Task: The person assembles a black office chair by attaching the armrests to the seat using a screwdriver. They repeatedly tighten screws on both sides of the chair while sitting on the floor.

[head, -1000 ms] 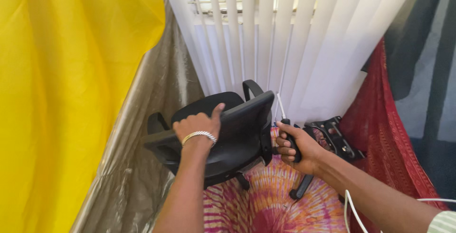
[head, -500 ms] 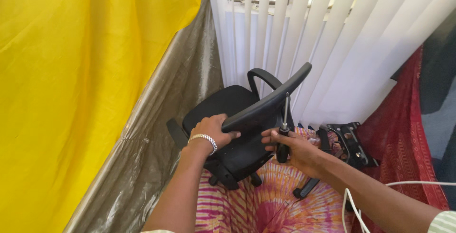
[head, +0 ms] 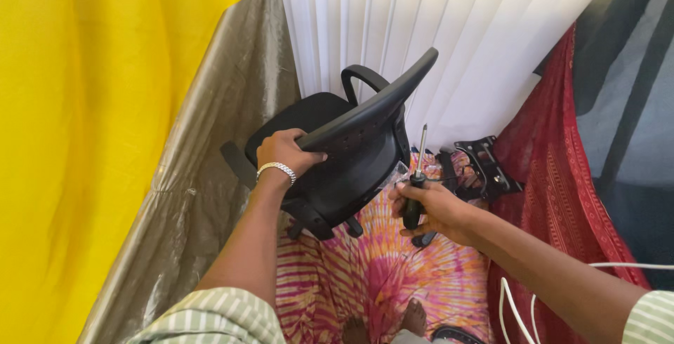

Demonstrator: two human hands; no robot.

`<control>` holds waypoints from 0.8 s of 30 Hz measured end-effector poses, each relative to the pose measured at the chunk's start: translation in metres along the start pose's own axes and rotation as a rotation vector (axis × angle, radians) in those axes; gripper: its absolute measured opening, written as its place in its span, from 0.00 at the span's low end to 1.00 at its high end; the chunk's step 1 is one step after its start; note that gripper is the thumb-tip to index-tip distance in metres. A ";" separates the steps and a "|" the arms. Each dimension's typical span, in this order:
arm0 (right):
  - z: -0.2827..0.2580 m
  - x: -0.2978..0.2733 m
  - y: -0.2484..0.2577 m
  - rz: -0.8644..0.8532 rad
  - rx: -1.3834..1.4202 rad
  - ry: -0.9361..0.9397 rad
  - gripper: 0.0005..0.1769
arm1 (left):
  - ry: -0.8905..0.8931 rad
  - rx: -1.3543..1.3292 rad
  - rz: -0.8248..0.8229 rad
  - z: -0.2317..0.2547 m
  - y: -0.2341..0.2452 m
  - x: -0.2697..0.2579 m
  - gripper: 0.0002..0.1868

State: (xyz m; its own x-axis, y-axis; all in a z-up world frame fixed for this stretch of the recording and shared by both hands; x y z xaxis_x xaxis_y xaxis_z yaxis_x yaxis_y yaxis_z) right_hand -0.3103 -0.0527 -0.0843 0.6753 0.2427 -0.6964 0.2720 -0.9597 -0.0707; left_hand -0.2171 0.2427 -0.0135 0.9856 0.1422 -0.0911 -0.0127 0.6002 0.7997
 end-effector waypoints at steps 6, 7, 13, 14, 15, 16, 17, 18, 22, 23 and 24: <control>0.028 -0.010 -0.004 0.168 0.076 0.031 0.25 | 0.108 -0.281 -0.003 -0.072 -0.049 -0.025 0.46; 0.029 -0.015 0.004 0.266 0.076 0.017 0.29 | 0.148 -0.210 -0.023 -0.083 -0.061 -0.033 0.55; -0.006 -0.009 0.004 0.285 -0.073 0.150 0.26 | 0.607 -0.456 -0.242 -0.142 -0.130 -0.073 0.48; -0.011 -0.004 0.000 0.249 -0.076 0.183 0.26 | 0.660 -0.516 -0.260 -0.146 -0.139 -0.076 0.44; -0.015 0.001 -0.002 0.216 -0.076 0.216 0.27 | 0.707 -0.575 -0.283 -0.151 -0.148 -0.078 0.39; -0.017 0.007 -0.005 0.184 -0.075 0.249 0.27 | 0.706 -0.613 -0.282 -0.156 -0.154 -0.077 0.37; -0.016 0.014 -0.007 0.171 -0.081 0.256 0.27 | 0.703 -0.648 -0.284 -0.162 -0.160 -0.077 0.35; -0.014 0.020 -0.009 0.157 -0.087 0.263 0.27 | 0.700 -0.684 -0.286 -0.168 -0.167 -0.075 0.33; -0.001 0.040 -0.022 0.103 -0.170 0.295 0.24 | 0.734 -0.829 -0.217 -0.193 -0.183 -0.065 0.26; 0.005 0.046 -0.025 0.101 -0.230 0.272 0.23 | 0.717 -0.880 -0.144 -0.197 -0.181 -0.061 0.26; 0.011 0.052 -0.028 0.100 -0.289 0.249 0.23 | 0.699 -0.930 -0.070 -0.201 -0.179 -0.058 0.27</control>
State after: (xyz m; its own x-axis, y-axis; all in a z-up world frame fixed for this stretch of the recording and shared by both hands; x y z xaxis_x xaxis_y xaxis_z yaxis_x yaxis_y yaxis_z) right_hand -0.2904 -0.0144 -0.1261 0.8445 0.2111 -0.4923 0.3543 -0.9094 0.2178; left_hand -0.3055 0.2853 -0.2703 0.6849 0.3149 -0.6571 -0.3661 0.9284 0.0633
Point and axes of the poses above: each hand's wrist, its own x-axis towards the middle knuckle, its own y-axis out of the back of the hand, z = x × y, the point moved 10 cm from there along x, towards the middle knuckle, and after that the axes turned 3 degrees about -z, right-handed, at the moved point
